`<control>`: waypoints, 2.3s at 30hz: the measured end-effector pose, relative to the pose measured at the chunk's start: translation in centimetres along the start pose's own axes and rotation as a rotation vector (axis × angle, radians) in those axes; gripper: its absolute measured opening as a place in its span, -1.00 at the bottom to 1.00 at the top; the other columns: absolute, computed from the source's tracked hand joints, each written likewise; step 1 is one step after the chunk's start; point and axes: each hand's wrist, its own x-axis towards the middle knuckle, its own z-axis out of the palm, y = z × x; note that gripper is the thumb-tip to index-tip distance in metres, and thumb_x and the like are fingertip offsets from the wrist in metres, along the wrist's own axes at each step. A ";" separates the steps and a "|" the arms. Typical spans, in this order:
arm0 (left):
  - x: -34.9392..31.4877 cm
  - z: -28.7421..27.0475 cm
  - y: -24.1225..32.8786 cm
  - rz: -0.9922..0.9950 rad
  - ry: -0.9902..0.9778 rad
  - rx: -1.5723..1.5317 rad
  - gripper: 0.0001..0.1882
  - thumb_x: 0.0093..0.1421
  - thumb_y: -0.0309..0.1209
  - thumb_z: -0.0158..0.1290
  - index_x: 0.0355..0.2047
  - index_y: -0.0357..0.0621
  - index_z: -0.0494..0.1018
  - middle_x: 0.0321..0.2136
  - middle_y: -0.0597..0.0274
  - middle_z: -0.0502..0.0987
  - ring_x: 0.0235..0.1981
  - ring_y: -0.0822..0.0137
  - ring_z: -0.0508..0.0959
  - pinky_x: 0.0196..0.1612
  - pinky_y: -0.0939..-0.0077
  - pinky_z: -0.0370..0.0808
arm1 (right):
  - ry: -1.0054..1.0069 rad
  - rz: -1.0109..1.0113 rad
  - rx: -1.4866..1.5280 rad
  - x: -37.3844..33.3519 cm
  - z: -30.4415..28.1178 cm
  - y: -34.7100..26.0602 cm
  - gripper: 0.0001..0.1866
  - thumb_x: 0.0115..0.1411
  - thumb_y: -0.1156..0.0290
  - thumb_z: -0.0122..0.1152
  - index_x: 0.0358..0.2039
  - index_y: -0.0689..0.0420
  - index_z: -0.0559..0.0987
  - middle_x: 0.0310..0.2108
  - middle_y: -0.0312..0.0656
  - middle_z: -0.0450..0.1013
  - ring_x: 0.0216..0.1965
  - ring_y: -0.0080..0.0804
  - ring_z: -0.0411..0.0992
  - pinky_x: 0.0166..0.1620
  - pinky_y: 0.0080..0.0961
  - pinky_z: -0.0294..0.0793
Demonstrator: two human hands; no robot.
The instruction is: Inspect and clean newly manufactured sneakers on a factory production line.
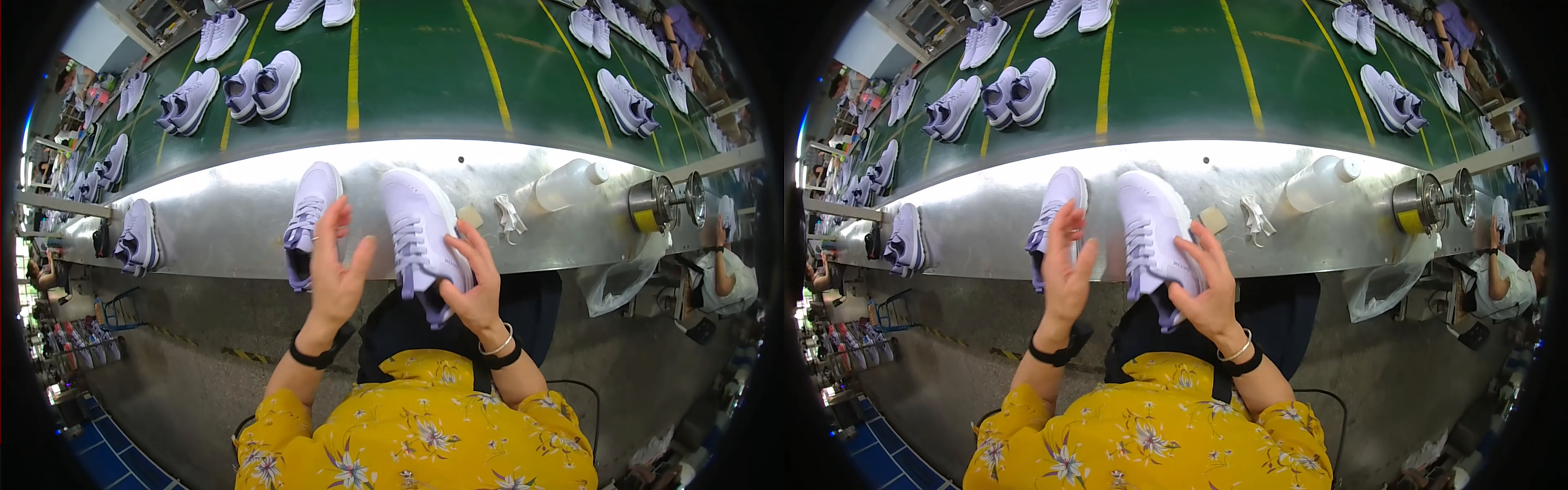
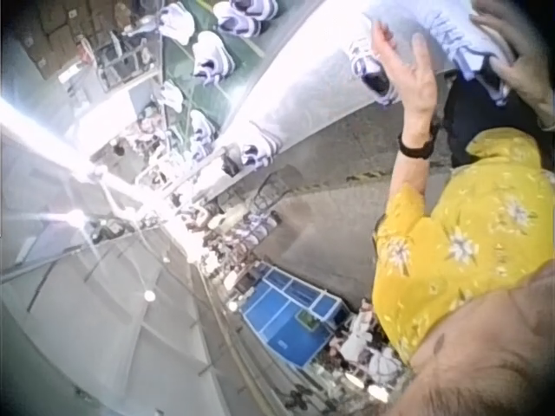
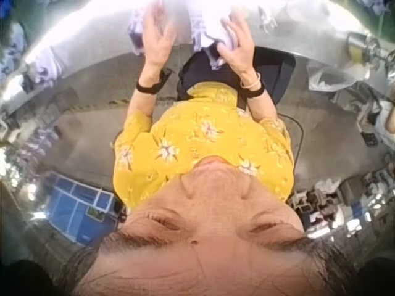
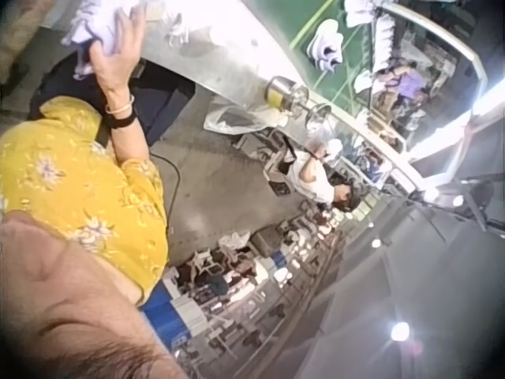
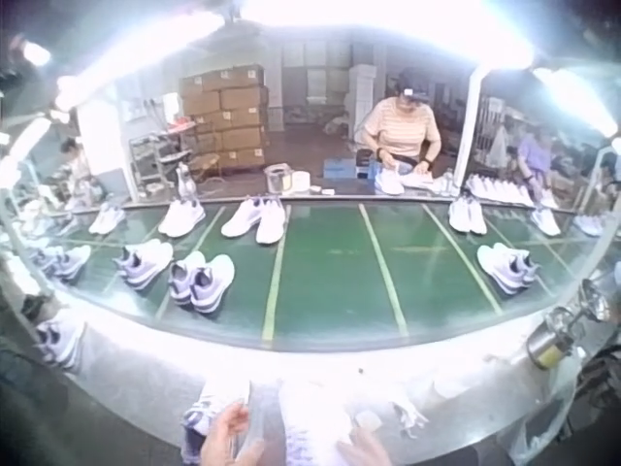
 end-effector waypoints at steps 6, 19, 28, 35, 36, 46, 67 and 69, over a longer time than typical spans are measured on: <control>0.1 4.6 -1.8 -0.604 -0.023 -0.989 -0.55 0.48 -0.19 -0.03 0.24 -0.19 0.28 -0.06 0.09 0.52 -0.06 0.36 0.57 0.00 0.42 0.56 | -0.311 -0.062 0.255 -2.3 -3.3 -3.0 -0.39 -0.08 0.44 0.42 0.08 0.16 0.60 0.27 0.08 0.35 0.26 -0.03 0.37 0.31 -0.26 0.31; -2.8 6.9 -6.4 -0.691 -0.095 -0.878 -0.72 0.38 -0.31 -0.03 0.01 -0.19 0.41 -0.22 0.13 0.57 -0.22 0.34 0.60 -0.13 0.44 0.59 | 0.134 -0.075 -0.637 5.0 -4.9 9.7 -0.68 0.15 0.50 0.34 -0.05 0.10 0.65 -0.02 -0.11 0.51 -0.01 -0.03 0.44 0.02 -0.23 0.49; -2.8 7.4 -7.2 -0.537 -0.125 -0.586 -0.71 0.37 -0.26 0.01 -0.07 -0.22 0.48 -0.20 0.23 0.55 -0.20 0.45 0.52 -0.08 0.55 0.46 | -0.106 0.229 0.063 4.0 -3.3 5.4 -0.72 0.18 0.62 0.28 -0.08 0.18 0.67 -0.15 -0.09 0.62 -0.15 -0.23 0.60 -0.06 -0.47 0.54; -3.2 8.1 -8.5 -0.514 -0.123 -0.485 -0.74 0.43 -0.27 0.01 -0.09 -0.22 0.49 -0.19 0.27 0.54 -0.16 0.46 0.47 -0.03 0.54 0.42 | -0.080 -0.018 -0.019 -0.3 1.1 4.2 -0.81 0.10 0.61 0.38 -0.24 0.16 0.69 -0.26 -0.10 0.55 -0.29 -0.17 0.55 -0.22 -0.41 0.57; -3.2 8.2 -8.4 -0.484 -0.115 -0.414 -0.76 0.42 -0.29 0.02 -0.10 -0.22 0.49 -0.18 0.29 0.54 -0.15 0.46 0.46 -0.01 0.54 0.41 | -0.070 -0.053 -0.052 -1.3 0.6 4.6 -0.81 0.10 0.62 0.37 -0.24 0.17 0.69 -0.27 -0.11 0.54 -0.29 -0.16 0.54 -0.22 -0.40 0.56; -2.4 9.1 -7.5 -0.537 -0.114 -0.401 -0.80 0.40 -0.37 0.02 -0.11 -0.25 0.49 -0.21 0.28 0.53 -0.16 0.45 0.46 -0.01 0.54 0.40 | -0.013 -0.121 -0.004 2.9 3.1 5.4 -0.83 0.10 0.64 0.33 -0.26 0.17 0.68 -0.28 -0.09 0.53 -0.27 -0.11 0.53 -0.23 -0.33 0.56; 12.3 10.8 -4.6 -0.445 -0.267 -0.342 -0.66 0.40 -0.23 0.05 0.04 -0.21 0.50 -0.20 0.30 0.52 -0.19 0.49 0.47 -0.08 0.60 0.43 | 0.630 -0.123 -0.422 7.8 -17.6 4.9 -0.76 0.19 0.65 0.31 -0.14 0.15 0.71 -0.27 -0.11 0.57 -0.31 -0.25 0.56 -0.29 -0.46 0.56; 13.0 11.3 -6.8 -0.239 -0.341 0.022 -0.54 0.33 -0.20 0.10 0.16 -0.17 0.43 0.04 0.02 0.48 0.07 0.20 0.44 0.19 0.35 0.35 | 0.628 -0.163 -0.411 9.5 -18.5 4.8 -0.78 0.20 0.63 0.32 -0.14 0.15 0.71 -0.28 -0.12 0.56 -0.32 -0.27 0.55 -0.30 -0.47 0.56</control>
